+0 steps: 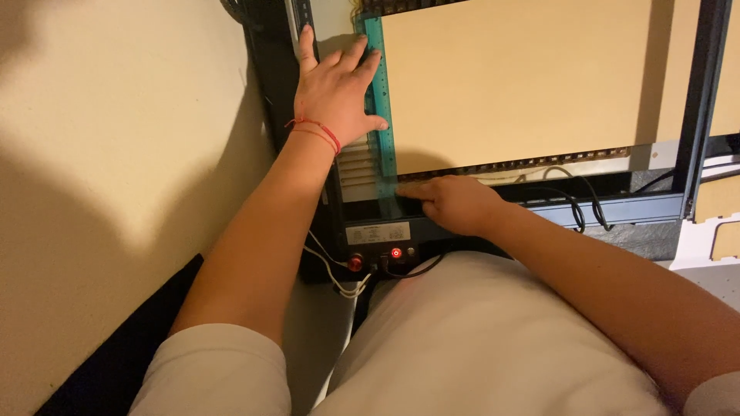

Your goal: The person removes a small wooden piece from a larger board and places the board onto the bed of a 3D printer. They then use a ruler to measure the board's position on the printer bed and adjust the printer's extruder head.

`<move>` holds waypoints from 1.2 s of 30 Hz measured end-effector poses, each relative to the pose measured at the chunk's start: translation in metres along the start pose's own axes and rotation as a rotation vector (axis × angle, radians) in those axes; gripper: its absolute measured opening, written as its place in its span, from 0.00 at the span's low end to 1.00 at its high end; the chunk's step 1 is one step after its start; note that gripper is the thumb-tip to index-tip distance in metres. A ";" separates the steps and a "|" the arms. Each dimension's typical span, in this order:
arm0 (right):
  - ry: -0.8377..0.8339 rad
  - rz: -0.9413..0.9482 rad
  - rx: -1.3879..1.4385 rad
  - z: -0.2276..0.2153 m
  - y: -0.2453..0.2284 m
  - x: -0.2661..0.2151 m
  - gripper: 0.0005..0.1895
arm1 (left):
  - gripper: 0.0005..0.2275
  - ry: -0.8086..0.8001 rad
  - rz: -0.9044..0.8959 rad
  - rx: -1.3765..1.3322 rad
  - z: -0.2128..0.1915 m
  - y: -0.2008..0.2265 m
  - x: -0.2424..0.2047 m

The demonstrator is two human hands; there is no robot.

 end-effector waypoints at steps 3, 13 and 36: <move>0.010 -0.029 0.004 -0.003 -0.004 -0.001 0.34 | 0.46 0.000 -0.001 0.014 0.004 -0.001 0.001; -0.009 0.022 0.001 -0.005 0.000 0.000 0.33 | 0.44 -0.020 0.002 0.005 -0.017 0.003 0.001; -0.042 0.070 0.032 -0.007 -0.002 -0.003 0.32 | 0.43 -0.140 -0.037 -0.017 -0.010 0.003 0.000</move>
Point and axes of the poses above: each hand's wrist, its own x-axis towards the middle knuckle, its own z-axis out of the palm, y = z × x, the point moved 8 cm from there along x, towards the middle knuckle, and after that the axes turned 11 degrees about z, right-handed, at the moved point
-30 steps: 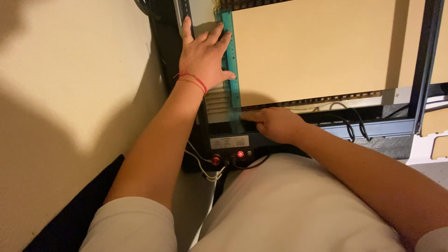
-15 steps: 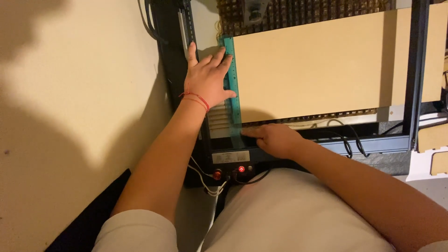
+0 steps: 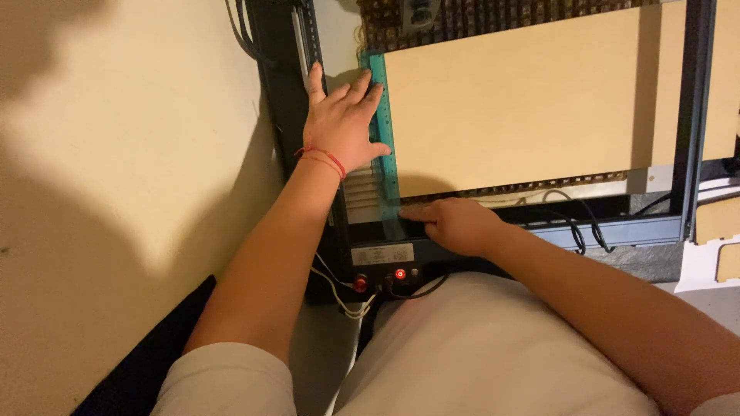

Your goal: The person removes a small wooden piece from a larger board and places the board onto the bed of a 3D printer. They then use a ruler to measure the board's position on the printer bed and adjust the printer's extruder head.

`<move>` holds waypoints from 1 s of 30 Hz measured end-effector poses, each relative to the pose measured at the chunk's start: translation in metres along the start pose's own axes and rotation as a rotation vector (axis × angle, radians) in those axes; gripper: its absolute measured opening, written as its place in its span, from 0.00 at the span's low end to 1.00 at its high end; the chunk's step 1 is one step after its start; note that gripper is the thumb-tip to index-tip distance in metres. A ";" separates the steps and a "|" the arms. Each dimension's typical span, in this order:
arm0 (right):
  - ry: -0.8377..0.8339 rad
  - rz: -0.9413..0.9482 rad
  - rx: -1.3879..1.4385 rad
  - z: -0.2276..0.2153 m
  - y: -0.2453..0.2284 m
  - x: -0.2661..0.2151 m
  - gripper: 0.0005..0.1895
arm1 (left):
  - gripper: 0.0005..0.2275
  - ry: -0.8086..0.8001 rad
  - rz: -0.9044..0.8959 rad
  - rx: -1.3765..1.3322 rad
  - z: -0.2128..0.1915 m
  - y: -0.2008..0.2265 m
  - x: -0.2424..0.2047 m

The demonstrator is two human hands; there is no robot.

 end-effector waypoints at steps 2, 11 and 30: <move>0.016 -0.031 -0.023 0.003 0.000 0.004 0.33 | 0.44 0.025 0.012 0.015 0.002 -0.001 0.000; 0.020 -0.055 -0.044 0.002 -0.002 0.003 0.32 | 0.44 0.109 0.029 0.010 0.009 -0.002 0.001; 0.019 -0.072 -0.028 0.004 0.000 0.004 0.32 | 0.45 0.159 0.044 0.025 0.012 -0.004 0.002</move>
Point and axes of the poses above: each hand's wrist, its own x-axis towards the middle knuckle, its own z-axis out of the palm, y = z × x, the point moved 8 cm from there along x, towards the middle knuckle, and after that the axes turned 11 degrees about z, right-handed, at the moved point
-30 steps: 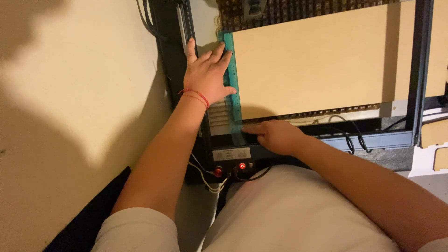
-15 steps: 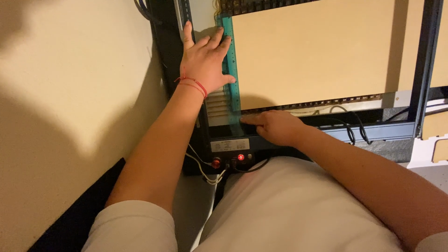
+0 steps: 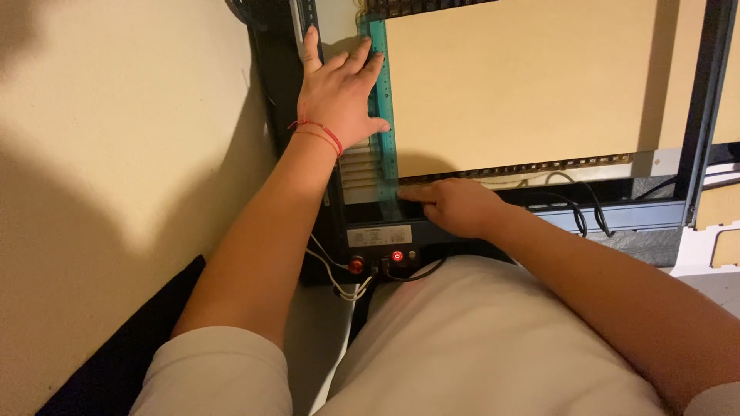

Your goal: The person removes a small wooden piece from a larger board and places the board onto the bed of a 3D printer. They then use a ruler to measure the board's position on the printer bed and adjust the printer's extruder head.

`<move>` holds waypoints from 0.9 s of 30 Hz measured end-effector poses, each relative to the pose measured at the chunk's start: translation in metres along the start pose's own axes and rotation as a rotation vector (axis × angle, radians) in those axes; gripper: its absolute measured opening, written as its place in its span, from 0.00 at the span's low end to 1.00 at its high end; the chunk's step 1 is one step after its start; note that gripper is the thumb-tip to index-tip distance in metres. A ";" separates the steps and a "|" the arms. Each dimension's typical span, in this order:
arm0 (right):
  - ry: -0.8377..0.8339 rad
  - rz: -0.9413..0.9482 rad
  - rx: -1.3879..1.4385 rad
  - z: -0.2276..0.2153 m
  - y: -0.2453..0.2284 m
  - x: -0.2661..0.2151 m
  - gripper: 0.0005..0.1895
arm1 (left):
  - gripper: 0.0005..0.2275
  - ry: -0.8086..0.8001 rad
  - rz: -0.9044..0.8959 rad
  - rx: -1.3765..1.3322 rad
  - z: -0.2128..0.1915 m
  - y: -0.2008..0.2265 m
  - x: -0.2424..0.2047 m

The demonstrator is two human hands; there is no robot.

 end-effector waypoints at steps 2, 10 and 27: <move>-0.010 0.021 0.003 -0.004 -0.003 -0.003 0.32 | 0.45 0.015 0.004 -0.006 0.000 -0.001 0.000; 0.008 -0.069 0.034 0.002 -0.002 0.002 0.32 | 0.46 0.000 0.004 0.008 0.002 0.000 0.000; -0.037 0.000 -0.014 0.001 0.000 0.001 0.32 | 0.44 -0.086 -0.025 -0.016 -0.010 0.002 0.000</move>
Point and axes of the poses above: each hand's wrist, its own x-axis towards the middle knuckle, its own z-axis out of the palm, y = z × x, the point moved 8 cm from there along x, towards the middle knuckle, and after that the axes turned 11 degrees about z, right-handed, at the moved point
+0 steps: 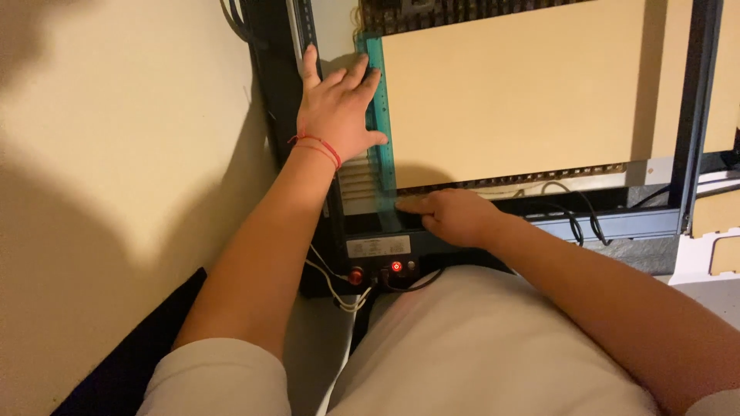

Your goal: The person removes a small wooden piece from a larger board and places the board onto the bed of a 3D printer. They then use a ruler to measure the board's position on the printer bed and adjust the printer's extruder head.

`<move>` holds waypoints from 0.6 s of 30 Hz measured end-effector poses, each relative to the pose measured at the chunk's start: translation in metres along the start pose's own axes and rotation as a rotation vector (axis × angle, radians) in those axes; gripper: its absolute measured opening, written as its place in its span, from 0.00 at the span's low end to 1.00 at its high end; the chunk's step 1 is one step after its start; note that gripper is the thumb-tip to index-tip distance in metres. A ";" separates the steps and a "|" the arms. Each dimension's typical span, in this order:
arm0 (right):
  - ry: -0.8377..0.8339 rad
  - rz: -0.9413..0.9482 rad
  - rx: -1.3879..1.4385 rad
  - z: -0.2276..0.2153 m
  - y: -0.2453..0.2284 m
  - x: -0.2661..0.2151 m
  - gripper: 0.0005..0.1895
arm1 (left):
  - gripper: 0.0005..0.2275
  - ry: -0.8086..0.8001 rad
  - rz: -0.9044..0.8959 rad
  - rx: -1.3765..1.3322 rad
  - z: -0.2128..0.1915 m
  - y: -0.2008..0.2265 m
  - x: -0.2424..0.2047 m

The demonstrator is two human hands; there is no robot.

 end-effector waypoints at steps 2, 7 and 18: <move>0.001 -0.016 0.019 0.002 0.002 0.002 0.32 | 0.44 0.009 0.001 0.003 0.002 -0.001 0.000; 0.011 -0.035 -0.013 0.003 0.002 0.004 0.30 | 0.43 -0.002 0.005 0.011 0.001 0.000 0.000; 0.029 -0.097 -0.021 0.004 0.001 0.004 0.32 | 0.42 0.008 0.006 0.003 0.002 -0.001 0.000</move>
Point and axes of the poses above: each hand's wrist, its own x-axis towards the middle knuckle, its own z-axis out of the palm, y = z × x, the point moved 8 cm from there along x, towards the middle knuckle, and after that the axes turned 11 degrees about z, right-handed, at the moved point
